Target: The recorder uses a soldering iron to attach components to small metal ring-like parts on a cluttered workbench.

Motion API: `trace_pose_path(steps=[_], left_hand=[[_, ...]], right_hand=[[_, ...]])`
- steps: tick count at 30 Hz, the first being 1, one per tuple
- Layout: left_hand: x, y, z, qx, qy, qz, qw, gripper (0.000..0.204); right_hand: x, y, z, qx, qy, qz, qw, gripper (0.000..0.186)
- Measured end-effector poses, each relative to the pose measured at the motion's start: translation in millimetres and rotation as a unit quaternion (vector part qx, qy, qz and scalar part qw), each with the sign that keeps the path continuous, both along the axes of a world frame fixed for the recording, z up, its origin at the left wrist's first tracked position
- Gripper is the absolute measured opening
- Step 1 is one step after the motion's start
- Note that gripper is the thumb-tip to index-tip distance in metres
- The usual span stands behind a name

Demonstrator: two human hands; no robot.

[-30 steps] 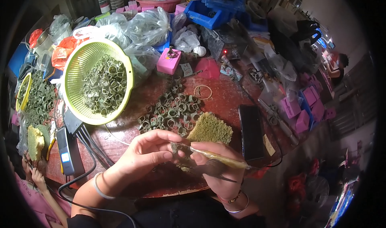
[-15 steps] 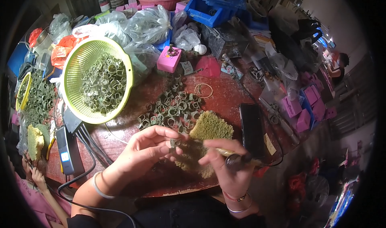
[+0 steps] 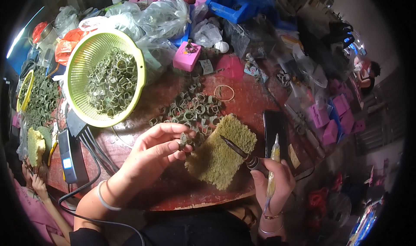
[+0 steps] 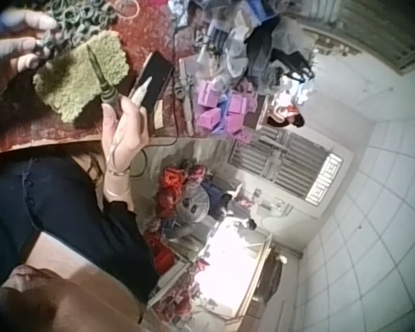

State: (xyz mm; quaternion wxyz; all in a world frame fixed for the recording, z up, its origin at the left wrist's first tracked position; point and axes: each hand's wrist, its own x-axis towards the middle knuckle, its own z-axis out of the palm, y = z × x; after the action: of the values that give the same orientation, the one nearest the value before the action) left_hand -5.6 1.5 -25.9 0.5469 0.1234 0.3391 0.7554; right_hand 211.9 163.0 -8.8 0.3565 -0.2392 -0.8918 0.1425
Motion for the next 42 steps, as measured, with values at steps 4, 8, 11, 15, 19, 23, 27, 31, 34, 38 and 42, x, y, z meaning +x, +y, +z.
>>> trace_pose_path(steps=[4, 8, 11, 15, 19, 23, 27, 31, 34, 38, 42], left_hand=[[0, 0, -1, -0.015, 0.009, 0.005, 1.0, 0.033], [0, 0, 2, -0.017, 0.007, 0.007, 1.0, 0.033], [0, 0, 0, -0.018, 0.009, 0.008, 1.0, 0.033], [0, -1, -1, -0.025, 0.017, 0.011, 0.999, 0.034], [0, 0, -2, -0.02, 0.007, 0.014, 1.0, 0.034], [0, 0, -2, -0.019, 0.006, 0.017, 1.0, 0.033], [0, -1, -1, -0.014, 0.001, 0.016, 1.0, 0.033], [0, -1, -1, -0.018, 0.009, 0.011, 1.0, 0.033], [0, -1, -1, -0.02, 0.01, 0.01, 1.0, 0.034], [0, -1, -2, -0.019, 0.008, 0.01, 1.0, 0.034], [0, -1, -1, -0.019, 0.01, 0.011, 1.0, 0.033]], right_hand=[[-18, -12, -6, -0.061, 0.024, 0.091, 0.994, 0.032], [-30, -15, -10, -0.047, 0.012, 0.115, 0.992, 0.03], [-32, -14, -13, -0.041, 0.013, 0.108, 0.993, 0.03], [-33, -16, -10, -0.028, -0.01, 0.096, 0.995, 0.03], [-33, -17, -7, -0.015, -0.02, 0.094, 0.995, 0.03], [-33, -16, -9, -0.015, -0.021, 0.095, 0.995, 0.03], [-33, -16, -8, -0.01, -0.021, 0.094, 0.995, 0.03], [-33, -17, -8, -0.009, -0.024, 0.093, 0.995, 0.03], [-34, -17, -8, -0.01, -0.023, 0.093, 0.995, 0.03], [-35, -18, -8, -0.023, -0.013, 0.093, 0.995, 0.029], [-34, -18, -7, -0.016, -0.025, 0.09, 0.996, 0.028]])
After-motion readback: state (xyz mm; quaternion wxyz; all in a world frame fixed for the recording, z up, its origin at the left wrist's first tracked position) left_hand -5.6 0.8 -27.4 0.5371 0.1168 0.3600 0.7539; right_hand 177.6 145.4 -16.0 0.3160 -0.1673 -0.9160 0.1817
